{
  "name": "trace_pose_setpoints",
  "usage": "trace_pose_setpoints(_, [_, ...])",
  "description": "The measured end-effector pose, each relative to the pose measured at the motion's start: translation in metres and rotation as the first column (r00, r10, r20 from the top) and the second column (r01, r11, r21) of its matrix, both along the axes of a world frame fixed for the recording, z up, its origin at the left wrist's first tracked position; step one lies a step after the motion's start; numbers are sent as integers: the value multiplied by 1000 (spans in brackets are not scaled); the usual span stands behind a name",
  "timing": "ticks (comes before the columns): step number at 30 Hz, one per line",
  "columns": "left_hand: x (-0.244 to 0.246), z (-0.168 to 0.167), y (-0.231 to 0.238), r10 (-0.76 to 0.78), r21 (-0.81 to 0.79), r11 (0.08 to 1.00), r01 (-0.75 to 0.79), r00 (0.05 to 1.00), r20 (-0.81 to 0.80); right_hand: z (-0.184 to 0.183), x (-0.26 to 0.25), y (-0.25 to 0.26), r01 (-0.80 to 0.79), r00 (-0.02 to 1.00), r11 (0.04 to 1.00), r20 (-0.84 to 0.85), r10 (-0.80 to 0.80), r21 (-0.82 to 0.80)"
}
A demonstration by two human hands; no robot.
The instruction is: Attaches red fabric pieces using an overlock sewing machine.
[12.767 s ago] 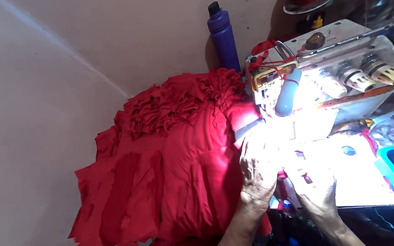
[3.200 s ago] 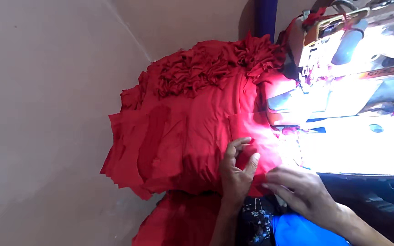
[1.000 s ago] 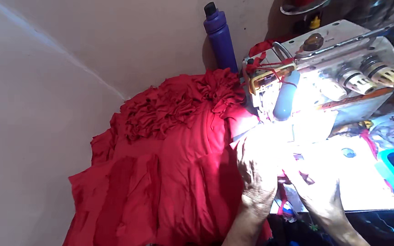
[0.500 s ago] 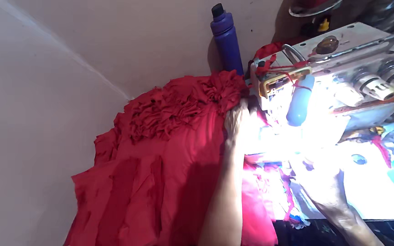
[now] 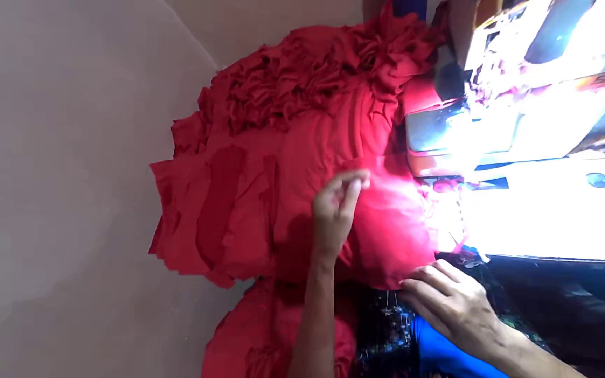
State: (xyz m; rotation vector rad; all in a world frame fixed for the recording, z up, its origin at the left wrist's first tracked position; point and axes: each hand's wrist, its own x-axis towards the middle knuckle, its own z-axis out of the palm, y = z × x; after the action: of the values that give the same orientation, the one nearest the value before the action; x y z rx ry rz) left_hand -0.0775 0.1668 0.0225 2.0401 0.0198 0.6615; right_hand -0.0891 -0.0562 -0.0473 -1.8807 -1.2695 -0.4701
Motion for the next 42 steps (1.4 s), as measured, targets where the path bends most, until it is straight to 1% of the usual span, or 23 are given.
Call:
trace_pose_setpoints(3, [-66,-31,-8,147,-145,978,-148,989,-16,-19,0,22,41,951,996,308,-13,-84])
trace_pose_setpoints(4, [-83,-37,-13,189,-191,963,-188,982,-15,-25,0,27,50,930,995,368,-14,-88])
trace_pose_setpoints(7, [-116,-41,-26,297,-295,908,-297,954,-46,-31,-1,31,-9,927,1000,374,13,-14])
trace_pose_setpoints(9, [-131,-46,-28,320,-334,887,-319,946,-51,-29,-5,27,-57,961,998,271,55,-1])
trace_pose_setpoints(11, [-143,-54,-26,298,-344,893,-289,954,-29,-21,-9,21,-71,993,997,94,72,-15])
trace_pose_setpoints(14, [-149,-65,-30,263,-346,904,-250,965,-10,-5,-8,17,-108,975,994,-192,108,9])
trace_pose_setpoints(17, [-148,-70,-39,205,-379,905,-194,979,-12,-1,0,14,-230,863,970,-445,240,77])
trace_pose_setpoints(19, [-149,-70,-44,137,-382,915,-130,991,-10,5,7,10,-318,762,938,-553,338,136])
trace_pose_setpoints(20, [-148,-69,-45,99,-376,922,-93,995,-3,10,11,8,-324,727,931,-585,359,169])
trace_pose_setpoints(22, [-143,-63,-48,30,-336,942,-17,999,34,18,18,5,-216,707,952,-639,305,215])
trace_pose_setpoints(24, [-130,-54,-53,-32,-233,971,50,996,80,31,24,7,-36,733,979,-660,163,202])
trace_pose_setpoints(26, [-112,-46,-61,-74,-159,983,89,993,97,49,29,13,44,751,974,-650,115,224])
trace_pose_setpoints(27, [-103,-45,-64,-100,-160,981,110,992,72,58,30,17,63,768,963,-629,121,262])
trace_pose_setpoints(29, [-87,-38,-65,-202,-283,942,182,978,-43,76,29,21,63,842,945,-525,123,322])
trace_pose_setpoints(30, [-78,-30,-64,-249,-420,888,188,964,-95,84,27,20,36,877,938,-462,136,345])
trace_pose_setpoints(31, [-69,-21,-61,-274,-570,807,153,953,-132,90,25,17,-2,903,936,-402,154,353])
trace_pose_setpoints(32, [-59,-11,-57,-251,-678,732,67,952,-176,94,23,13,-44,920,937,-352,173,345])
trace_pose_setpoints(33, [-50,-2,-49,-208,-722,691,-34,948,-243,93,20,10,-85,929,940,-316,195,330])
trace_pose_setpoints(34, [-40,3,-38,-155,-695,708,-123,933,-324,91,19,8,-119,933,942,-289,214,315])
trace_pose_setpoints(35, [-30,4,-26,-84,-600,776,-196,911,-405,86,18,6,-143,934,941,-272,231,306])
trace_pose_setpoints(37, [-10,-1,-8,90,-319,912,-259,883,-460,75,17,2,-157,931,949,-279,235,275])
trace_pose_setpoints(39, [4,-1,1,145,-189,950,-250,885,-443,66,20,-3,-158,917,952,-319,240,261])
trace_pose_setpoints(42, [19,1,1,256,-57,958,-280,931,-261,61,24,-6,-136,903,954,-362,230,267])
